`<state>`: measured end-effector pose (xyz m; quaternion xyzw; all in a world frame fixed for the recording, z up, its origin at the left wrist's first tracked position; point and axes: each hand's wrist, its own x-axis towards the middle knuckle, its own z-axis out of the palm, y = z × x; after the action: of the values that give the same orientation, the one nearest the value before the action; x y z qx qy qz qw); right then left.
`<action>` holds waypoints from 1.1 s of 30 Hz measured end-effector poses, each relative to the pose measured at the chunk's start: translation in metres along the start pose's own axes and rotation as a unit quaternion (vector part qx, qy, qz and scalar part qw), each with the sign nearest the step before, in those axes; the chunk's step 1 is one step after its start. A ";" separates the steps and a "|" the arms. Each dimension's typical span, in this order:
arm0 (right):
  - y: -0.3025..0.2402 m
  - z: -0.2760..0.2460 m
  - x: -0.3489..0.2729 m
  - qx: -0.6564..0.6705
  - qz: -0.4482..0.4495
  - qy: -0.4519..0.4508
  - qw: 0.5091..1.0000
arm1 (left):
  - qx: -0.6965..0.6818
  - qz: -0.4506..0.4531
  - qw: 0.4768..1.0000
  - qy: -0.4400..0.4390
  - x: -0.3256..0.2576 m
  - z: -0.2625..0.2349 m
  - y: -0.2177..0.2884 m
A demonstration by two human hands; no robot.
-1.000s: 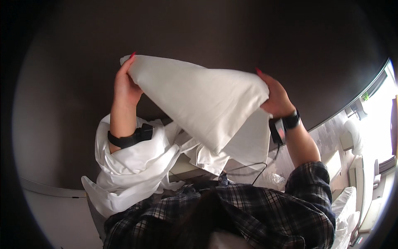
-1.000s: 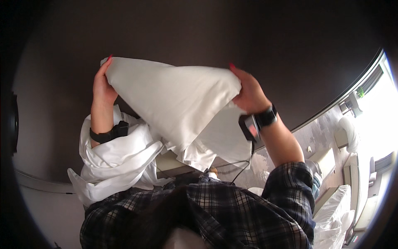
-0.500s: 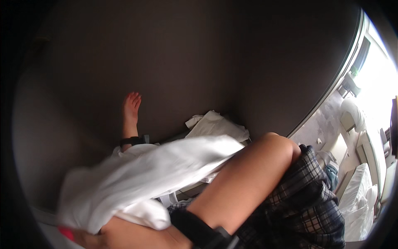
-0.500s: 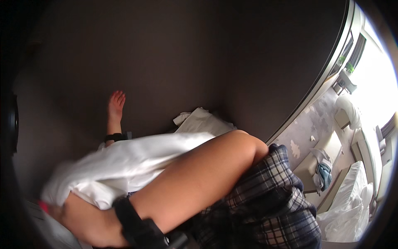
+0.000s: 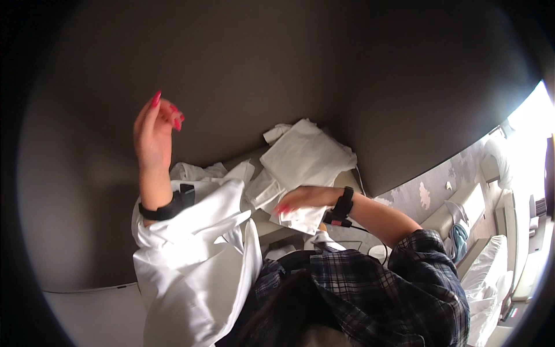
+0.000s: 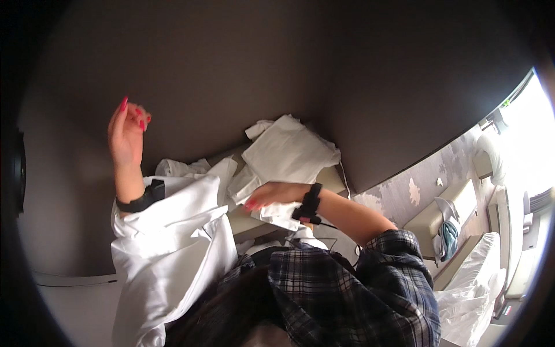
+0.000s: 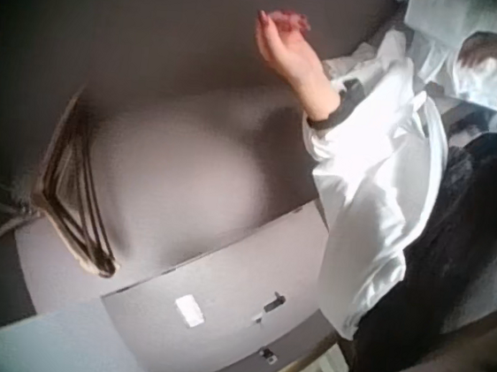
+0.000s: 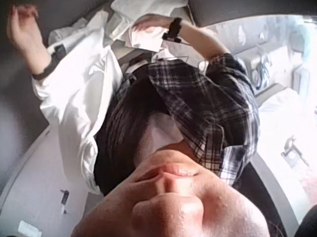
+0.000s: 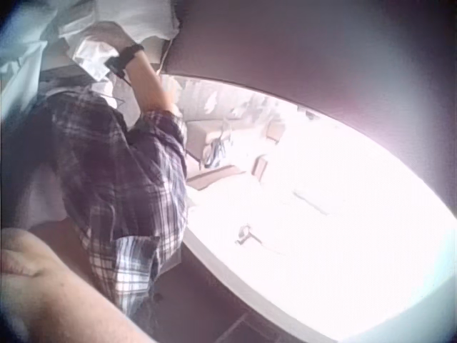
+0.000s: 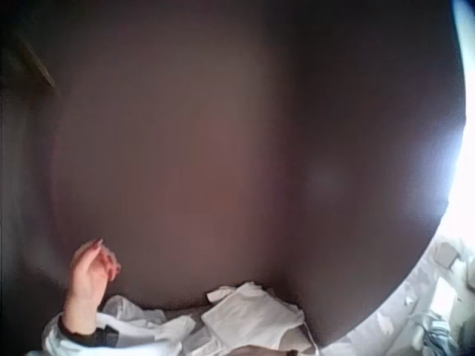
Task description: The person picks up a white pillowcase from a pile of linens on a bench, holds it open, and pulls it over a white pillow while standing in a hotel room.
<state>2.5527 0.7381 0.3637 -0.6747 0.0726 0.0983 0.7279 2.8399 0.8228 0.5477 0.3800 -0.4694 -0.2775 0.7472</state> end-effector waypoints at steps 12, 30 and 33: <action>0.347 -0.089 0.023 0.262 0.318 0.534 0.738 | 0.085 -0.156 0.976 0.127 -0.080 -0.045 -0.087; 0.303 -0.104 0.045 0.233 0.279 0.533 0.764 | 0.067 -0.211 0.970 0.098 -0.095 0.021 -0.096; 0.266 -0.123 0.030 0.210 0.237 0.489 0.813 | 0.071 -0.206 0.971 0.095 -0.097 0.025 -0.099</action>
<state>2.5215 0.6356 0.0897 -0.4262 0.5955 -0.0926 0.6746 2.7719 0.8347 0.4255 0.5449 -0.3269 -0.3540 0.6862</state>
